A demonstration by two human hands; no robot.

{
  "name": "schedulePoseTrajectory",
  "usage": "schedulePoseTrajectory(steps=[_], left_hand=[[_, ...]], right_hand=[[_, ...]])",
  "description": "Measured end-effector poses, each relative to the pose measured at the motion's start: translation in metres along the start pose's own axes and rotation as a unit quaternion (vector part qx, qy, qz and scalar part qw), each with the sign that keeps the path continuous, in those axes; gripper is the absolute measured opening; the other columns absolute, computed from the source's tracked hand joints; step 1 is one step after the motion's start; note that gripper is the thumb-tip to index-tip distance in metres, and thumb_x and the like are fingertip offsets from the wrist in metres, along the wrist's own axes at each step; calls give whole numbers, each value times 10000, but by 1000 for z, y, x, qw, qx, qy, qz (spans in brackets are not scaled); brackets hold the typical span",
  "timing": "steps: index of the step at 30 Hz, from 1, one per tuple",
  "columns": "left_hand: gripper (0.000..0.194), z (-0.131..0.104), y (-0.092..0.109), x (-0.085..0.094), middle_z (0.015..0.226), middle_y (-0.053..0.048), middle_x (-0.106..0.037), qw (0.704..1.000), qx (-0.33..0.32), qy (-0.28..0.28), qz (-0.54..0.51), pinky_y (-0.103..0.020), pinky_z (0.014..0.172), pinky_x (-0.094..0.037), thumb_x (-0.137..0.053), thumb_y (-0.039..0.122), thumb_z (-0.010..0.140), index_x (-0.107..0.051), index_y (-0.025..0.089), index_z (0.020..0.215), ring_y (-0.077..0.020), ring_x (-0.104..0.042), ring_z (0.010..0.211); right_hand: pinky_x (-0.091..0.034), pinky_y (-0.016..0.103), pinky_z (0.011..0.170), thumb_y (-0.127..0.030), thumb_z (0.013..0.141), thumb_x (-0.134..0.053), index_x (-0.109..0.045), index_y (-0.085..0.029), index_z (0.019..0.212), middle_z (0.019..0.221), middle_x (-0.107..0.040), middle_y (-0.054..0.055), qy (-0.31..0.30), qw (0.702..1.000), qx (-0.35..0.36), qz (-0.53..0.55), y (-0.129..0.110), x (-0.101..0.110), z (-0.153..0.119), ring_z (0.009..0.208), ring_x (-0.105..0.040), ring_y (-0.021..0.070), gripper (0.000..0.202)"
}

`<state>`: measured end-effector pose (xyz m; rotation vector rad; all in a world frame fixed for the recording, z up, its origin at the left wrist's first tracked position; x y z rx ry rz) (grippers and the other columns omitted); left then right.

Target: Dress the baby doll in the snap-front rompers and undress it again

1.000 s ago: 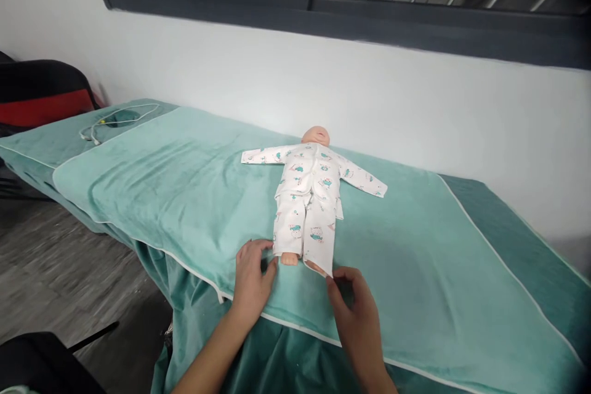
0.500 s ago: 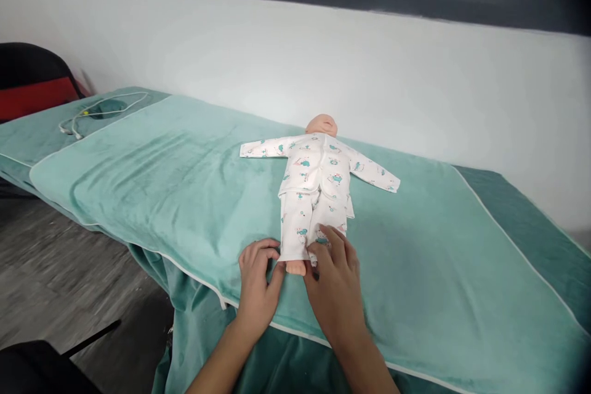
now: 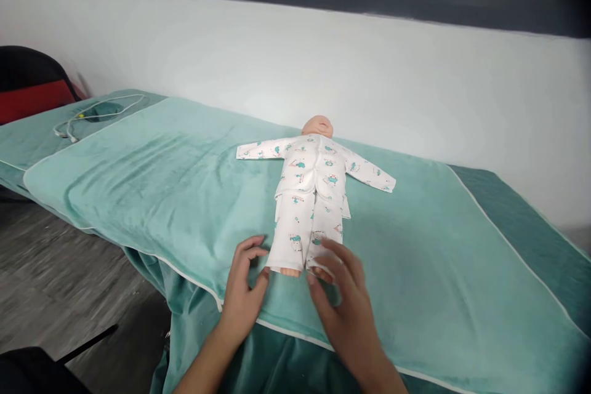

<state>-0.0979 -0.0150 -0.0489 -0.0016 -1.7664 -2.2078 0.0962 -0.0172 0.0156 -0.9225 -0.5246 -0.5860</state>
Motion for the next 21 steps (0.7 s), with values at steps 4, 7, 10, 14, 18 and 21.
schedulePoseTrajectory(steps=[4,7,10,14,18,21], left_hand=[[246,37,0,-1,1391,-59,-576,983,66,31,-167,-392,1166,-343,-606,306,908,-662,250,1141,-228,-483,1357],[310,83,-3,-14,1375,-66,-617,946,146,39,-286,-371,1167,-354,-653,370,889,-689,234,1165,-229,-511,1343],[326,132,-5,-34,1310,-78,-663,914,169,34,-368,-353,1125,-406,-727,362,831,-701,194,1109,-219,-578,1264],[376,177,-3,-62,1126,-104,-736,897,192,-43,-395,-391,986,-518,-743,419,804,-709,140,1054,-240,-684,1043],[480,193,2,-79,1121,-125,-747,895,214,-100,-379,-402,927,-557,-771,447,778,-699,136,1136,-259,-709,977],[497,197,6,-84,1158,-129,-740,893,209,-122,-380,-405,942,-562,-787,421,769,-687,143,1169,-262,-717,983]], right_hand=[[-423,495,1116,-389,912,-617,-539,-274,1299,1409,-530,85,108,974,-170,103,48,18,32,1323,-499,258,411],[-379,471,1165,-498,857,-659,-529,-278,1334,1494,-483,74,125,922,-320,181,97,13,71,1389,-449,263,541],[-412,431,1147,-490,794,-718,-592,-268,1233,1434,-558,65,144,883,-360,264,132,-4,112,1342,-509,254,508],[-589,400,885,-510,769,-719,-670,-232,1023,1080,-742,48,119,851,-332,389,146,-26,145,1079,-675,270,380],[-601,390,881,-502,798,-706,-681,-223,1047,1103,-754,51,70,793,-332,506,145,-35,150,1072,-691,263,375],[-586,387,946,-444,805,-727,-670,-235,1104,1170,-740,45,56,764,-332,550,146,-34,147,1143,-669,248,369]])
Point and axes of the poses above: each hand's wrist, its own z-axis towards the middle knuckle, its own x-axis out of the back of the hand, y = z × x, the point moved 3 cm from there along z, towards the middle knuckle
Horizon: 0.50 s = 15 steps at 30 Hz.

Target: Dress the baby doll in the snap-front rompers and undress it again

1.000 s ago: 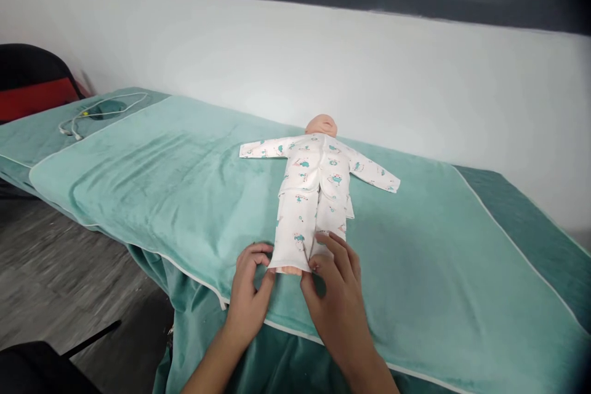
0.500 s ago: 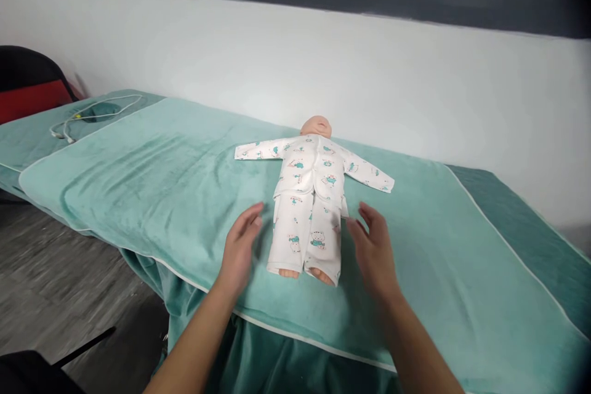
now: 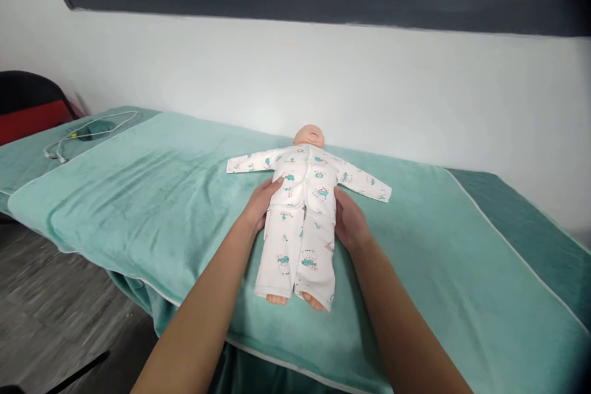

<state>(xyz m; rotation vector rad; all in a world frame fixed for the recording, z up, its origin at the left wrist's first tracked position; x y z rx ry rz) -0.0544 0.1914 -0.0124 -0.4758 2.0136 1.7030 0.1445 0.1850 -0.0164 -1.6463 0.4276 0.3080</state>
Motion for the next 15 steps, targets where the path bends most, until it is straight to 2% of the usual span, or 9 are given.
schedulePoseTrajectory(steps=[4,10,15], left_hand=[[500,2,1,-4,1196,-124,-730,1000,-1,-5,5,-415,952,-567,-791,382,771,-673,158,1202,-268,-720,998],[498,12,-2,-9,1223,-127,-719,1000,-4,-10,3,-436,957,-569,-778,375,786,-660,165,1222,-284,-715,1025],[530,18,-4,-11,1210,-129,-724,1000,6,-13,2,-444,967,-561,-792,383,769,-657,167,1233,-288,-714,1028]], right_hand=[[-563,434,998,-429,832,-717,-658,-236,1172,1216,-723,43,-45,999,25,10,-2,-2,-4,1169,-656,255,395],[-528,476,1034,-419,855,-690,-599,-257,1304,1233,-713,46,-64,996,57,19,-10,-7,-10,1208,-635,262,486],[-516,485,1043,-409,871,-660,-594,-239,1302,1287,-686,56,-61,996,57,23,-12,-6,-11,1269,-591,266,467]])
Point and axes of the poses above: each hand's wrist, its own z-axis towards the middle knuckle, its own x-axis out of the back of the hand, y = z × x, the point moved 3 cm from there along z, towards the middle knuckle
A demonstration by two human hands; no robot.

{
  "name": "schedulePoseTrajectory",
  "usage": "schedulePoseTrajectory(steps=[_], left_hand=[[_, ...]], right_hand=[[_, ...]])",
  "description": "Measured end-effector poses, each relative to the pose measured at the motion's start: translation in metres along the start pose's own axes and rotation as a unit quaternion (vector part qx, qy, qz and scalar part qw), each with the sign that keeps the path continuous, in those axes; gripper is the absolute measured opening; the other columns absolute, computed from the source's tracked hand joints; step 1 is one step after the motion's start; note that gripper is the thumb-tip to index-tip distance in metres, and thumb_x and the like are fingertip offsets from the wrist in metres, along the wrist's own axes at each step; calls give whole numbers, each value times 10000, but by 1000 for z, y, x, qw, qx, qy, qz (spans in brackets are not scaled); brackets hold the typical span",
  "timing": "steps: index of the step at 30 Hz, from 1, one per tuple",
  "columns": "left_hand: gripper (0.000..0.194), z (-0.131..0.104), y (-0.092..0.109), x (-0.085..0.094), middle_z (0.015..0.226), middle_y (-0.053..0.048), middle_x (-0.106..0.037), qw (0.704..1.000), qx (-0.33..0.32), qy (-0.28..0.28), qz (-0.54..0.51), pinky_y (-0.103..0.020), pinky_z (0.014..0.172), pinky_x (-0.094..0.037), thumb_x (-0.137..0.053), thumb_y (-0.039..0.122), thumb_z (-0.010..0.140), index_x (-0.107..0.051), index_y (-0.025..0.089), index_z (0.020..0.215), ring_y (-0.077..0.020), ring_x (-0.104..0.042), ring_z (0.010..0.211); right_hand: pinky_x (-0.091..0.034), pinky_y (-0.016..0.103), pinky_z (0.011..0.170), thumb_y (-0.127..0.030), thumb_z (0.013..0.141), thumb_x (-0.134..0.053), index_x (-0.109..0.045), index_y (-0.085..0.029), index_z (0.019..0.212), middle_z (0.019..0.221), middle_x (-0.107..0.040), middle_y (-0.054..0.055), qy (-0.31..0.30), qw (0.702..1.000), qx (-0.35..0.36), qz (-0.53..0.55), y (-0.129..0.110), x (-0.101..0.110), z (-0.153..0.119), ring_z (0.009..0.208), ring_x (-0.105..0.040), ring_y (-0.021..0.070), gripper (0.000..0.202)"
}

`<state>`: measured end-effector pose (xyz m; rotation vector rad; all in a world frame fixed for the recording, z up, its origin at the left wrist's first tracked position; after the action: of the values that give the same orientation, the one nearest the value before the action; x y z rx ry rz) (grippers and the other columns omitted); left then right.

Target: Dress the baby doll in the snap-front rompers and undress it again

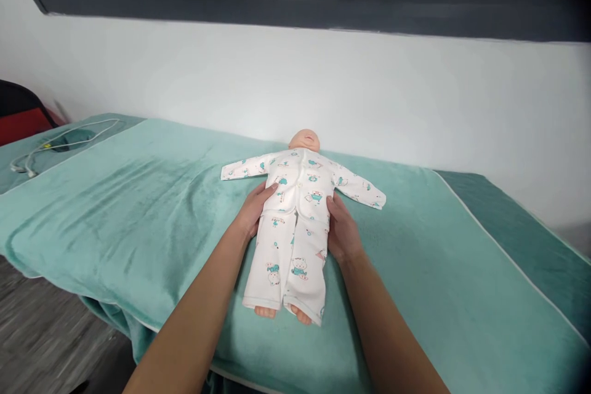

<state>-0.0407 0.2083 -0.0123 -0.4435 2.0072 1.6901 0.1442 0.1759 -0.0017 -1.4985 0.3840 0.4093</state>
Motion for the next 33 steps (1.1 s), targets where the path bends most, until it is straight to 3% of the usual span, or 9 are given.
schedulePoseTrajectory(steps=[9,12,15,19,22,25,29,33], left_hand=[[546,-11,-2,2,1276,-125,-694,999,-33,40,12,-447,1057,-492,-762,454,790,-659,171,1246,-285,-669,1138],[508,-39,-2,2,1338,-102,-663,996,-53,60,24,-451,1099,-457,-734,461,819,-665,208,1254,-283,-629,1218],[485,-85,-6,5,1413,-83,-609,996,-53,67,21,-469,1129,-433,-693,455,859,-646,248,1295,-288,-579,1292],[479,-150,-18,17,1478,-76,-547,992,-23,113,50,-483,1172,-394,-682,472,868,-651,265,1298,-298,-519,1361],[489,-187,-28,19,1503,-49,-520,986,-21,120,118,-489,1224,-316,-651,491,887,-628,299,1336,-283,-458,1415],[511,-205,-36,13,1510,-32,-508,981,-18,107,160,-494,1249,-262,-626,495,903,-589,319,1382,-274,-415,1446],[528,-211,-42,1,1530,-9,-477,984,-2,90,151,-480,1254,-256,-594,505,919,-548,338,1417,-259,-395,1459],[494,-217,-34,-7,1467,-52,-555,979,-10,139,151,-534,1240,-269,-620,510,896,-624,307,1346,-295,-453,1419]], right_hand=[[-447,460,1136,-394,885,-608,-631,-258,1218,1374,-629,17,0,999,-22,50,4,13,5,1359,-514,217,361],[-437,454,1151,-398,894,-559,-642,-247,1135,1388,-603,41,40,995,-31,84,6,25,6,1358,-515,210,296],[-416,448,1162,-385,896,-530,-605,-218,1128,1386,-574,103,102,986,-21,130,4,39,14,1346,-524,200,296],[-428,501,1128,-380,928,-447,-525,-163,1255,1393,-544,170,84,979,-28,186,-9,55,35,1327,-535,214,400],[-444,483,1112,-362,943,-422,-507,-154,1282,1405,-545,167,97,967,-7,235,-20,66,45,1317,-541,200,407],[-443,476,1113,-350,932,-437,-517,-175,1283,1427,-541,139,118,957,25,264,-27,74,42,1322,-538,189,400],[-451,432,1114,-331,902,-470,-541,-155,1267,1457,-515,147,141,948,75,274,-37,85,28,1332,-536,188,411],[-459,461,1098,-285,888,-470,-560,-169,1228,1498,-464,155,182,950,75,242,-51,111,9,1356,-515,183,371]])
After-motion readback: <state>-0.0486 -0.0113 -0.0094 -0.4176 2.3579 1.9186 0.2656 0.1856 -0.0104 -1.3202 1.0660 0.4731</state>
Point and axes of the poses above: each hand's wrist, its own z-axis towards the middle knuckle, its own x-axis out of the back of the hand, y = z × x, the point moved 3 cm from there along z, towards the middle knuckle
